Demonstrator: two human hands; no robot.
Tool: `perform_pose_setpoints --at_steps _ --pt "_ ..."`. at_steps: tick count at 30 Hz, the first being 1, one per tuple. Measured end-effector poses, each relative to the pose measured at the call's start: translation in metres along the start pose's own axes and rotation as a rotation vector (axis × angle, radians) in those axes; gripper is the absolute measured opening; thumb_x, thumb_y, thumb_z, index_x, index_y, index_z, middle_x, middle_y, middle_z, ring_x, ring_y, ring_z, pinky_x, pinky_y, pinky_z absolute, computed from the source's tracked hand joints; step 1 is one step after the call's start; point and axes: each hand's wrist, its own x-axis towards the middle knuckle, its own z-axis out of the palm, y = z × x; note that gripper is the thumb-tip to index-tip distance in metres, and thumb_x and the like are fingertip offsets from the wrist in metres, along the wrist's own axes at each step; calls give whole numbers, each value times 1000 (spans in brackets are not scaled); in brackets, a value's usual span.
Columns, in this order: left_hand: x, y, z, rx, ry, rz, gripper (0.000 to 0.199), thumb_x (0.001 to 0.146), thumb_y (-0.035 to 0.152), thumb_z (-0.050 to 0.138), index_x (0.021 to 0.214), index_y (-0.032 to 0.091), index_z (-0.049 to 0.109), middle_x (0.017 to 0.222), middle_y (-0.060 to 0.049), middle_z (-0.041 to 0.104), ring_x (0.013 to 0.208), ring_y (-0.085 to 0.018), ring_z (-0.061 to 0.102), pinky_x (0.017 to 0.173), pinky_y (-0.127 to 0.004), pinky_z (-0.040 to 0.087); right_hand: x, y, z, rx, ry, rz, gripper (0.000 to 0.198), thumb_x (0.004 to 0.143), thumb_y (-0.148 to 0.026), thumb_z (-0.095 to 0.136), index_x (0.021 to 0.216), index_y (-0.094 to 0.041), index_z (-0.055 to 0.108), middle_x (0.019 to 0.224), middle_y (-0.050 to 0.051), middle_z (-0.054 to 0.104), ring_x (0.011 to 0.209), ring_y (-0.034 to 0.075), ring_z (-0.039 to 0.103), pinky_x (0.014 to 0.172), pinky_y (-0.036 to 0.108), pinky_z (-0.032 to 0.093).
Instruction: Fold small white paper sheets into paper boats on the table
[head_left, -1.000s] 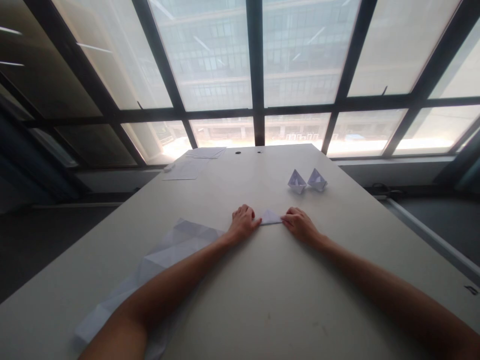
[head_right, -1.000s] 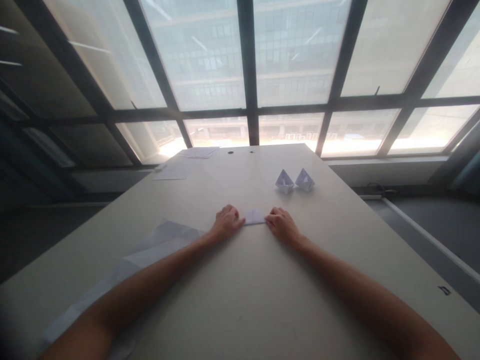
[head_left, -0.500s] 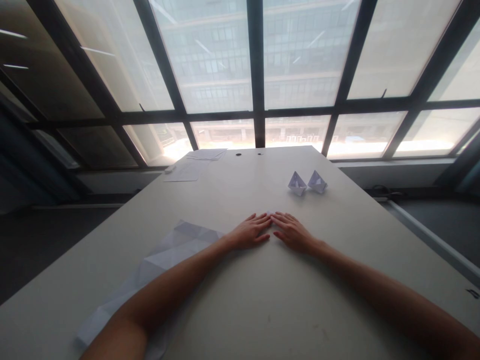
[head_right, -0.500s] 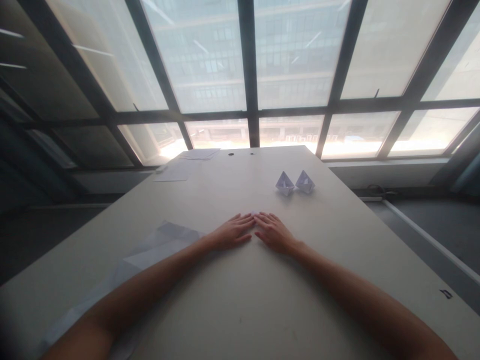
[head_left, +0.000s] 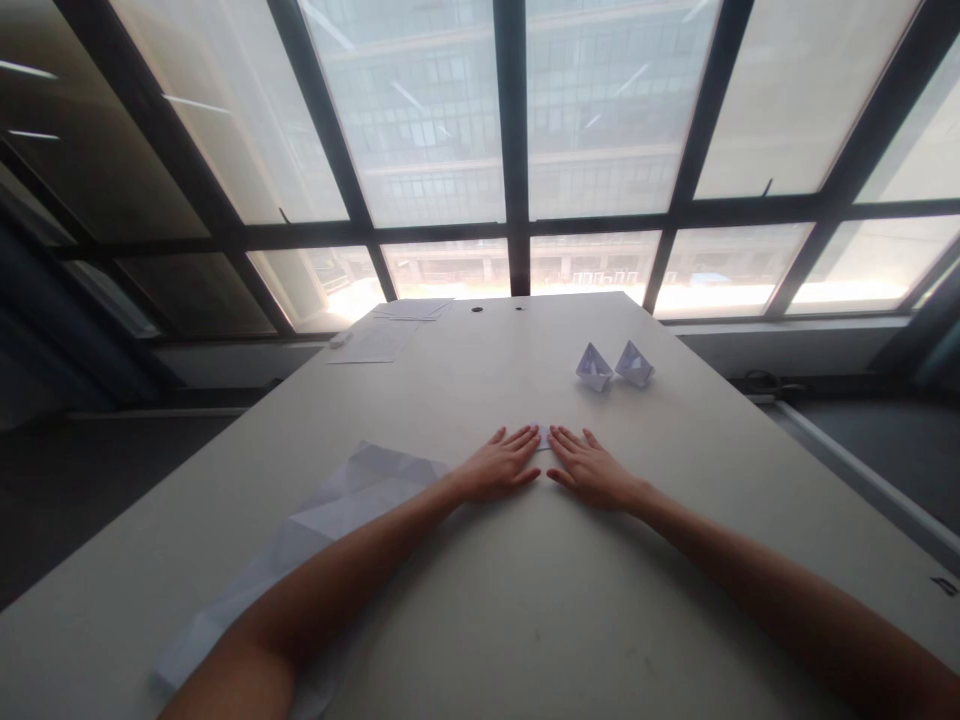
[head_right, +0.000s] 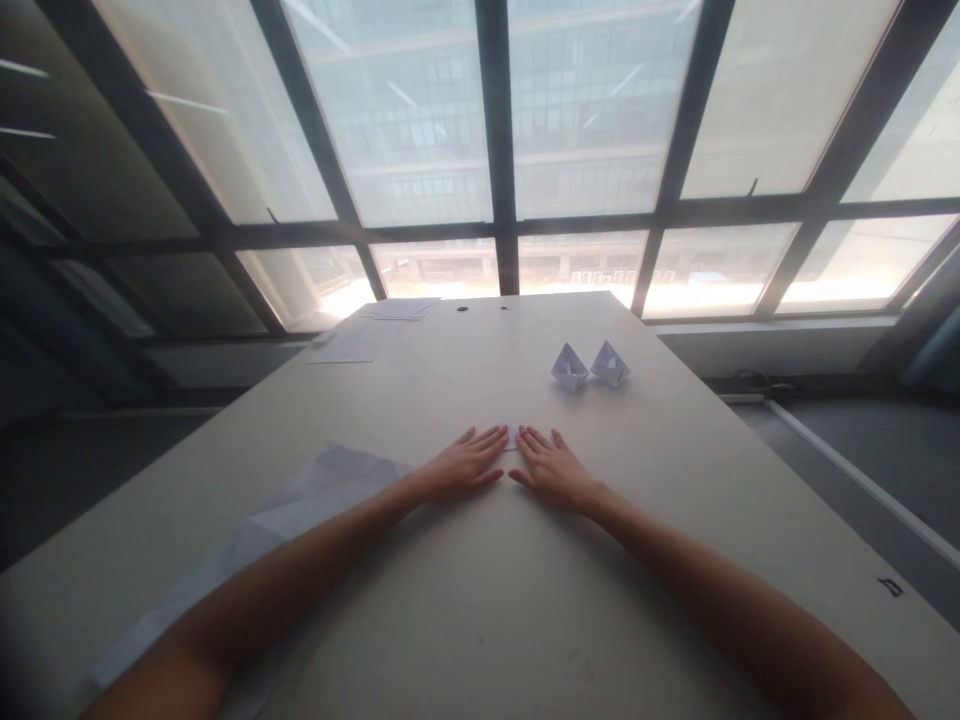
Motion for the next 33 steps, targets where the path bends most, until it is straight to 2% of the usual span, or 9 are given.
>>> perform_pose_setpoints --at_steps 6,11,15,19,24,29,33 --pt "1 -8 5 -17 39 -110 61 103 53 26 155 19 28 160 -13 25 149 -24 22 119 -46 16 0 4 3 -10 11 89 74 100 -60 20 156 -11 23 161 16 20 150 28 16 118 58 13" --pt "2 -10 4 -35 88 -161 57 103 49 31 151 18 35 157 -14 32 148 -26 25 119 -48 20 1 7 4 -14 20 112 73 100 -59 19 156 -12 24 161 16 21 150 28 16 118 58 12" --pt "4 -9 -2 -103 163 -134 42 104 37 36 137 21 56 152 -9 44 146 -25 29 118 -46 28 1 8 4 -14 40 148 73 100 -59 20 156 -11 24 161 17 22 150 29 16 118 59 12" --pt "6 -6 -8 -218 208 -42 37 103 31 38 116 22 71 144 -5 53 145 -21 33 119 -43 30 1 9 5 -15 47 170 72 100 -57 21 155 -11 25 161 17 21 150 29 15 118 58 11" --pt "7 -4 -5 -378 216 13 29 96 27 54 121 22 68 129 -6 66 133 -20 50 111 -36 43 2 9 5 -8 48 168 65 101 -48 24 155 -11 27 161 16 21 150 28 16 118 57 11" --pt "6 -4 -2 -375 206 31 29 96 32 56 122 27 69 134 -4 62 128 -19 55 111 -34 41 3 7 4 -1 61 175 65 101 -47 30 154 -11 28 161 16 22 150 28 16 119 56 11" --pt "5 -3 -3 -344 193 -5 30 97 33 55 122 29 70 138 -4 60 129 -21 53 111 -36 40 -1 -1 1 2 59 82 61 102 -47 29 153 -13 33 160 16 26 150 28 15 119 56 10"
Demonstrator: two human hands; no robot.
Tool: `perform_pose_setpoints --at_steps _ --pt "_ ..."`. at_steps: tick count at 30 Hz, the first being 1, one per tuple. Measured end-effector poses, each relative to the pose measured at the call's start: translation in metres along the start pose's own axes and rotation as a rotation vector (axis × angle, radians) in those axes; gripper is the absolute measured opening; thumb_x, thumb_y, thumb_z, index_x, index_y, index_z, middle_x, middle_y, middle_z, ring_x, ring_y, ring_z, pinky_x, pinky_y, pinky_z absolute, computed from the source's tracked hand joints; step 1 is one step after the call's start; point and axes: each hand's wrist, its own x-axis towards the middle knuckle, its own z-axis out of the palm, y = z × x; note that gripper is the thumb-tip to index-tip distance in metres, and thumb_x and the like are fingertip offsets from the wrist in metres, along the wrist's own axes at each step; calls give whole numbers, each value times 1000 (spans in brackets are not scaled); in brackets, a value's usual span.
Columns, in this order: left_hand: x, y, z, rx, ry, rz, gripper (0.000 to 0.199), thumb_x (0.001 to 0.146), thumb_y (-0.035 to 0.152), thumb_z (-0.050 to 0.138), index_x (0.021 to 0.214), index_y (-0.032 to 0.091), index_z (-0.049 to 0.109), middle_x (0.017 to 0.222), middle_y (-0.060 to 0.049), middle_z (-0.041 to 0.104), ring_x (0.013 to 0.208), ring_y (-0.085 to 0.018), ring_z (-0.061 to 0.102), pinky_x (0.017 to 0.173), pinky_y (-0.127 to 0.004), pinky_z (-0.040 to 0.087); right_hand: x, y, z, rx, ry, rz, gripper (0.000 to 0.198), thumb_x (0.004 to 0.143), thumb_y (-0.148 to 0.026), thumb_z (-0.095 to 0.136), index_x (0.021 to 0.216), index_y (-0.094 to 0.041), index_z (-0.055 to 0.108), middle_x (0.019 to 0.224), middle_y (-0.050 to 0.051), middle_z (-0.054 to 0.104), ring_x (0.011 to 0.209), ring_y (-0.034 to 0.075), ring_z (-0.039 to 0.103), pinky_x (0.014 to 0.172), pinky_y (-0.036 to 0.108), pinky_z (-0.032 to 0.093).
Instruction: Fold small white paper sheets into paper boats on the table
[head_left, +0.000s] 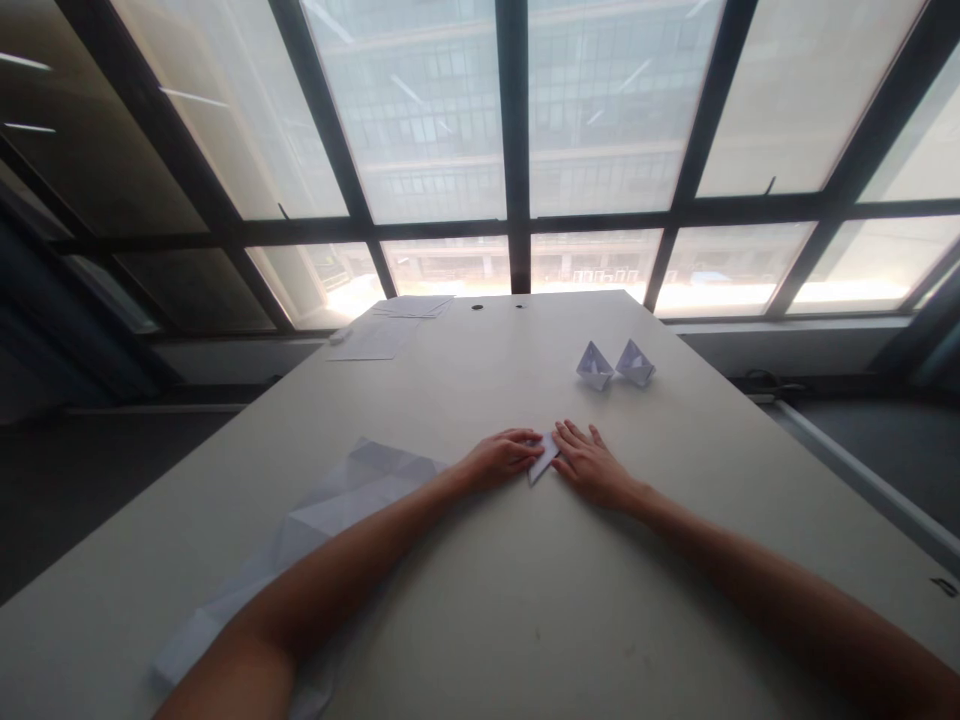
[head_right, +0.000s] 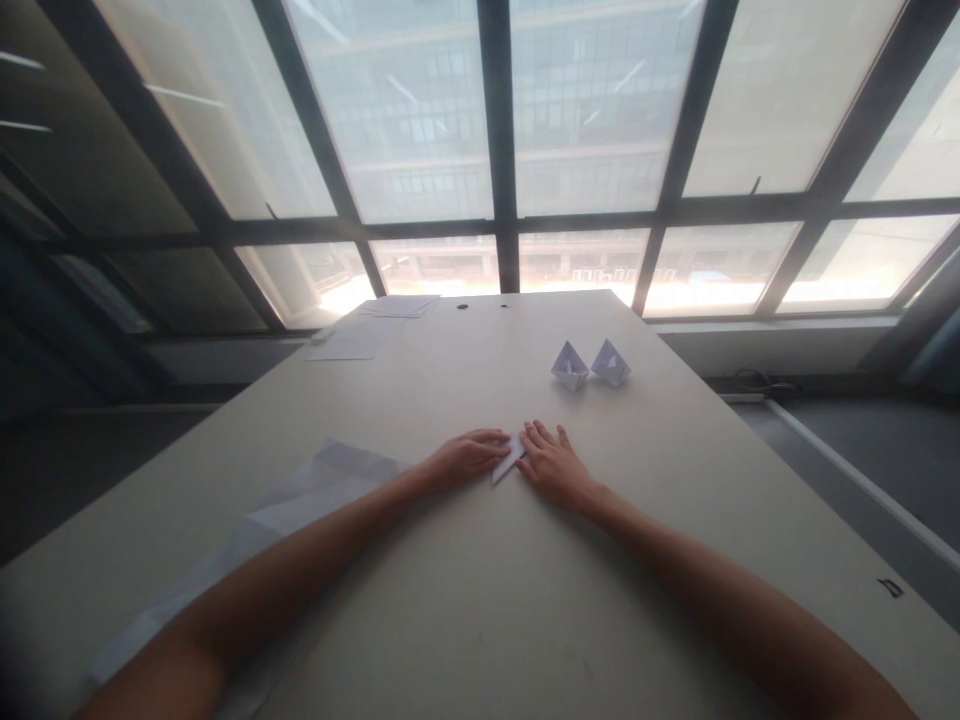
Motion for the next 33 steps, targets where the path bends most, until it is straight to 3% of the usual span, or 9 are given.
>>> perform_pose_setpoints --at_steps 9,20,23,28,33 --pt "0 -1 -5 199 34 -2 27 98 36 53 118 35 71 133 -2 62 123 -21 55 110 -37 39 -13 -16 -7 58 -66 -174 66 101 -52 33 157 -18 23 162 14 19 151 28 9 120 53 11" --pt "-1 -5 -4 225 58 -7 24 97 34 56 115 35 73 131 -1 64 123 -20 55 107 -37 40 -16 -24 -19 118 -163 -317 59 98 -53 45 152 -34 33 164 8 4 151 32 -1 118 58 4" --pt "-1 -8 -2 226 63 -4 24 97 35 57 114 34 73 131 -1 64 123 -20 56 107 -37 41 -16 -23 -17 118 -160 -319 58 99 -53 43 153 -32 34 164 10 8 150 32 0 118 58 4" --pt "-1 -14 2 228 80 7 25 96 35 59 117 36 72 132 -1 63 122 -20 56 107 -36 41 -14 -20 -8 94 -104 -282 71 100 -54 39 158 -19 19 162 14 18 151 30 8 120 54 5" --pt "-1 -11 2 217 108 -5 25 97 36 56 115 35 73 129 -2 64 120 -20 58 106 -35 41 -10 -14 -1 59 -55 -188 72 101 -57 29 157 -13 20 161 15 21 150 27 13 121 53 9"
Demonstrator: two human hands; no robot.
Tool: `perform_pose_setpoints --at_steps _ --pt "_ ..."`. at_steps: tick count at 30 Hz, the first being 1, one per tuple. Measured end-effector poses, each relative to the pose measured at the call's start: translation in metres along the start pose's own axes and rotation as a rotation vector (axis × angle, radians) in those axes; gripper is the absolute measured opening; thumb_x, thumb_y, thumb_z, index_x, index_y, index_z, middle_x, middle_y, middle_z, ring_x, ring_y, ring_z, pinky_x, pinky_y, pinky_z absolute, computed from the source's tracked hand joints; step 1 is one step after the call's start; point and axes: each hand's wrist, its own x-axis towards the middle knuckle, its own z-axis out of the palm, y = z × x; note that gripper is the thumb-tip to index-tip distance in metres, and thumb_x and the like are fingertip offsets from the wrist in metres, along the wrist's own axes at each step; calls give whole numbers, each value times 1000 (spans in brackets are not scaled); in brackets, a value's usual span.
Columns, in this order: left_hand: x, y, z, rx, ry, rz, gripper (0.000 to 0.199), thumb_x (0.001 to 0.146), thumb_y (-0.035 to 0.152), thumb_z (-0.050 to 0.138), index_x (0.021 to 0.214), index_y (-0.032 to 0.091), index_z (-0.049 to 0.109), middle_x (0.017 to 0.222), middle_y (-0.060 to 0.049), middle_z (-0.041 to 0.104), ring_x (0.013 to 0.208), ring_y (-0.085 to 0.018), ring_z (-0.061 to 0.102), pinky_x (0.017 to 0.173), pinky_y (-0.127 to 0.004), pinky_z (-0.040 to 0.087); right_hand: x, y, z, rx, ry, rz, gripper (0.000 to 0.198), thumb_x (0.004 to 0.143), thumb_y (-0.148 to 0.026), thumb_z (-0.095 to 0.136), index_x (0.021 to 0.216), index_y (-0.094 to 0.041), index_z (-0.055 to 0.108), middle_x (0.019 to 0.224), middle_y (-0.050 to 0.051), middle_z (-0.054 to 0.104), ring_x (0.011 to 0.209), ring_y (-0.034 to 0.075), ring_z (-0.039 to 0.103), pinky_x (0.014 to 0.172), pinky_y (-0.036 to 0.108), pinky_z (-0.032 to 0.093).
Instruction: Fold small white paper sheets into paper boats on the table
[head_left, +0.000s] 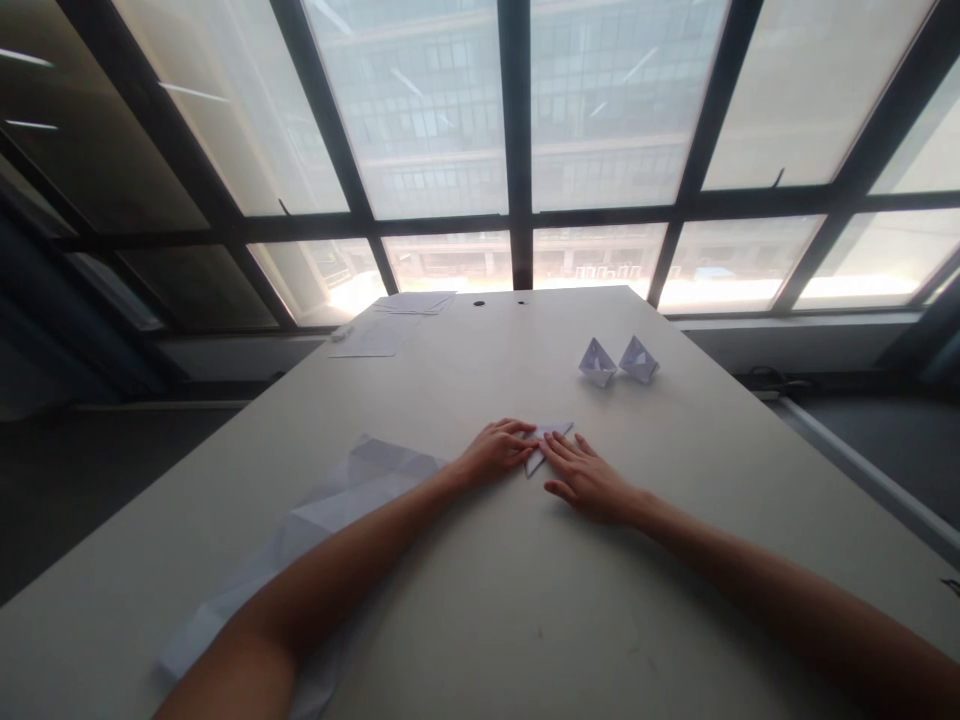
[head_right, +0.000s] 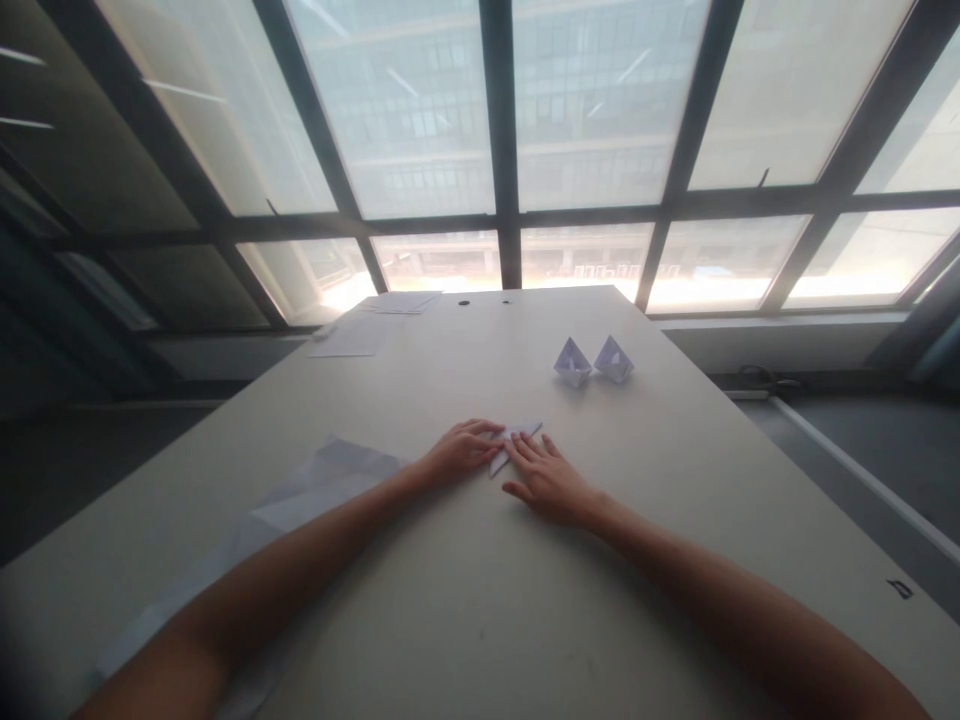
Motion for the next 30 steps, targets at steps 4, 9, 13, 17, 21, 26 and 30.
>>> perform_pose_setpoints --at_steps 4,9,13,17,21,26,30 --pt "1 4 -3 -6 -17 8 26 97 37 56 117 35 72 129 -2 65 119 -21 59 105 -36 42 4 16 0 -36 30 148 69 101 -57 25 155 -13 28 160 16 25 149 29 18 119 56 11" --pt "2 4 -5 -9 -22 15 26 97 35 56 117 35 72 128 -3 65 119 -21 59 105 -37 43 5 29 -1 -77 59 281 70 101 -57 23 153 -10 32 159 17 25 149 29 19 118 58 13" --pt "2 3 -3 -21 -7 24 27 96 31 57 118 32 72 129 -4 66 118 -21 59 105 -37 44 5 28 0 -79 70 311 69 102 -56 24 152 -8 33 159 16 27 149 28 20 118 57 14" --pt "1 1 -2 -47 -13 11 29 92 27 60 119 28 71 131 -6 64 121 -22 58 107 -39 43 6 28 1 -70 106 306 63 102 -51 30 149 -10 38 157 16 32 147 29 25 117 56 17" --pt "0 3 -2 -33 24 -48 29 92 24 58 118 26 72 132 -7 61 122 -24 55 108 -38 43 6 27 -4 -75 214 283 45 101 -40 43 135 -14 55 141 16 53 133 28 46 113 46 29" --pt "1 6 -3 20 -8 -78 30 95 32 54 119 26 71 128 -6 63 119 -23 56 106 -37 43 5 25 -9 -47 310 217 27 98 -31 51 114 -16 67 116 12 63 110 23 56 102 35 40" --pt "0 8 -6 103 -40 -55 43 94 49 56 127 23 66 136 -8 60 127 -27 50 108 -40 40 4 23 -9 -8 335 192 21 95 -27 55 107 -18 69 105 9 62 101 22 56 96 33 43"
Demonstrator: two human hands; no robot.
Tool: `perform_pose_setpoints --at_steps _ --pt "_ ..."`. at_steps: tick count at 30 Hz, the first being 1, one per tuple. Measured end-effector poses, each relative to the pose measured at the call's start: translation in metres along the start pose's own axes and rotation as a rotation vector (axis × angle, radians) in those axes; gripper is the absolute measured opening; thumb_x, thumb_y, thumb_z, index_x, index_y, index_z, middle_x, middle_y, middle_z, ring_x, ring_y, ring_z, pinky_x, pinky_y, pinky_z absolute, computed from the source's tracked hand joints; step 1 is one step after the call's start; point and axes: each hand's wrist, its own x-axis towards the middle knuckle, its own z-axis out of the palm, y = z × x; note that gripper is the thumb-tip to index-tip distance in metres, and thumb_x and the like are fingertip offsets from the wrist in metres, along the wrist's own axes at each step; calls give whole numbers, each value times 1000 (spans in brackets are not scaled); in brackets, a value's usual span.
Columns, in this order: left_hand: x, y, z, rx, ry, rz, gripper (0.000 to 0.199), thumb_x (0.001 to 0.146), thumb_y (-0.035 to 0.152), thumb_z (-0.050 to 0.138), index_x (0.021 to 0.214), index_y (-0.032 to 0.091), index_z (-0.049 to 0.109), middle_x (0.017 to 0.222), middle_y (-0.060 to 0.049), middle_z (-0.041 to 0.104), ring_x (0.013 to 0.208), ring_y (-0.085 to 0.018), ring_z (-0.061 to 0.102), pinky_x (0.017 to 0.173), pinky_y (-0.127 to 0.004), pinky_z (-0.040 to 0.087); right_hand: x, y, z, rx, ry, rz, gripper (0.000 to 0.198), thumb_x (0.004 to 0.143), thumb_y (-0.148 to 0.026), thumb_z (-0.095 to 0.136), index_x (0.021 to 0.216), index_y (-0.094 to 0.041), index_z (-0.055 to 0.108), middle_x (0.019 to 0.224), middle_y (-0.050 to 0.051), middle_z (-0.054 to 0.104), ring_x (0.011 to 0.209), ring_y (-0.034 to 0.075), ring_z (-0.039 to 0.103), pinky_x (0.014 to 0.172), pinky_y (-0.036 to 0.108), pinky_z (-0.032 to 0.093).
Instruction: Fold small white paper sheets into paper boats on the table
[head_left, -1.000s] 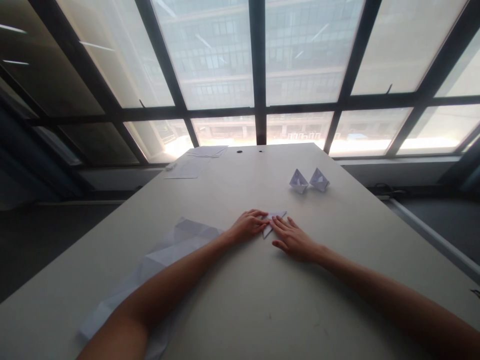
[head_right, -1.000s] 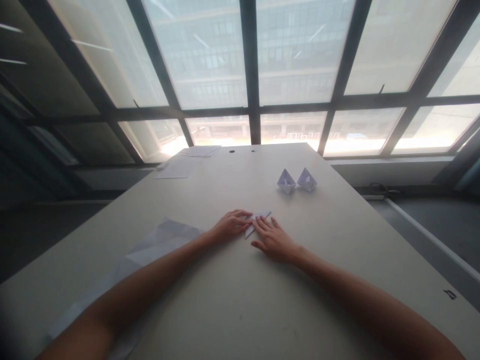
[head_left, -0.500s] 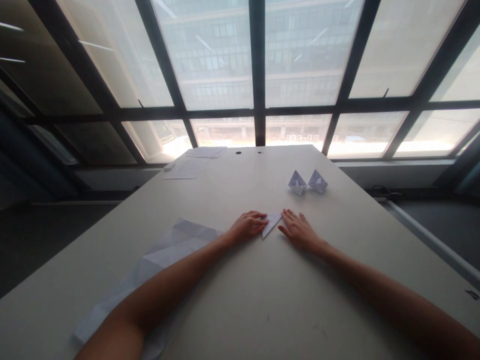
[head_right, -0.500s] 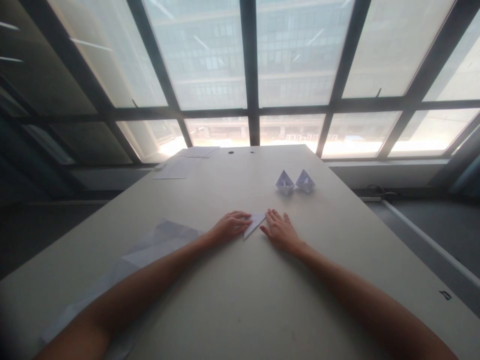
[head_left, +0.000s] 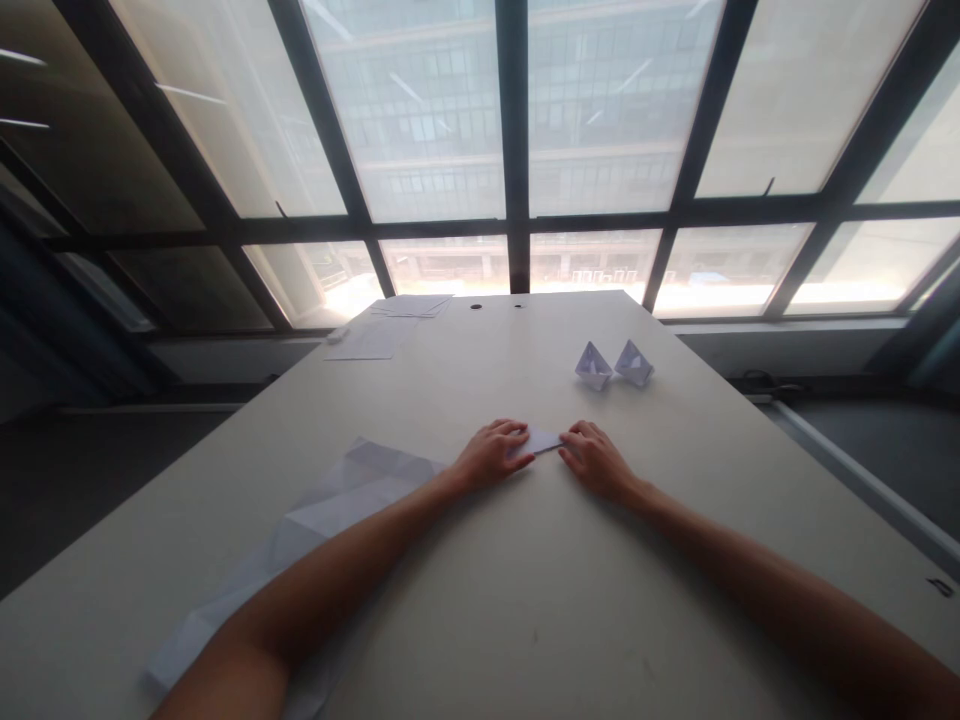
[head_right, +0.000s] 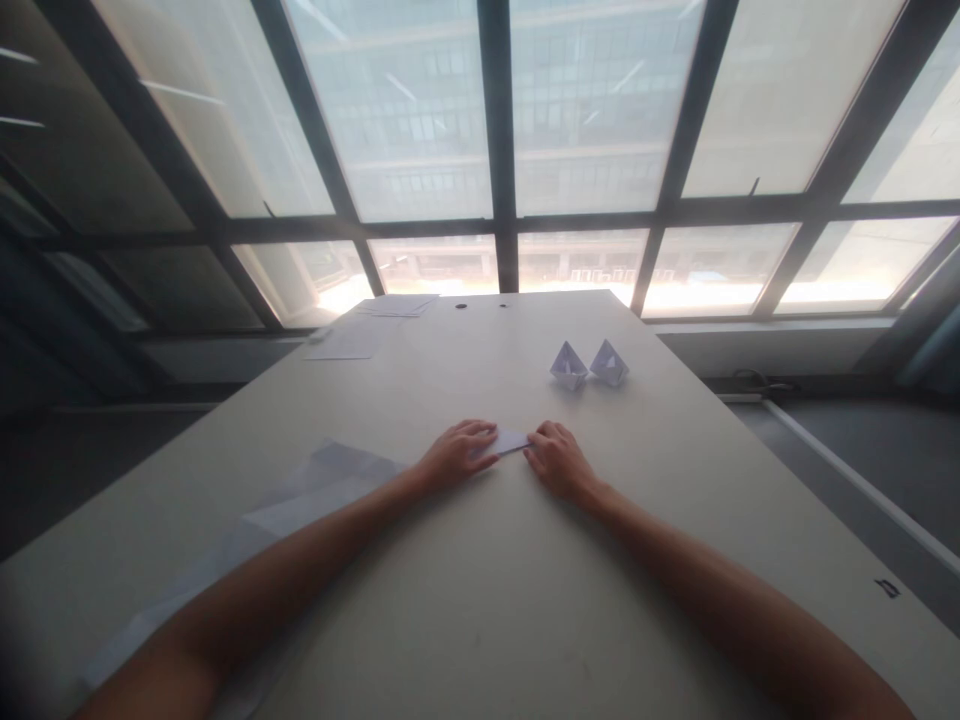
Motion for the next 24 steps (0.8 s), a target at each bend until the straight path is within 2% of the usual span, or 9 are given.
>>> perform_pose_setpoints --at_steps 3,7,13,24 --pt "-1 2 -2 66 -27 4 51 91 54 59 130 22 62 139 -9 57 127 -29 48 106 -42 40 -1 -1 1 36 -2 -23 20 92 -24 59 108 -18 70 103 9 62 100 22 55 95 33 43" --pt "-1 8 -4 121 -18 -27 43 92 53 59 120 21 65 129 -10 63 113 -29 54 98 -42 42 -1 -3 2 68 -21 -47 23 91 -23 60 111 -19 70 101 8 62 102 23 54 96 35 43" --pt "1 7 -5 40 -12 14 33 97 47 53 111 19 63 118 -9 65 97 -23 58 93 -36 41 -1 -4 1 95 -37 -43 27 91 -24 60 115 -18 68 103 9 62 106 24 53 98 36 44" --pt "5 1 -7 -75 9 9 36 97 52 51 92 19 65 100 -4 69 83 -18 59 88 -31 41 3 -2 6 142 -34 -48 27 91 -23 59 117 -20 68 104 8 63 105 23 54 96 34 44"
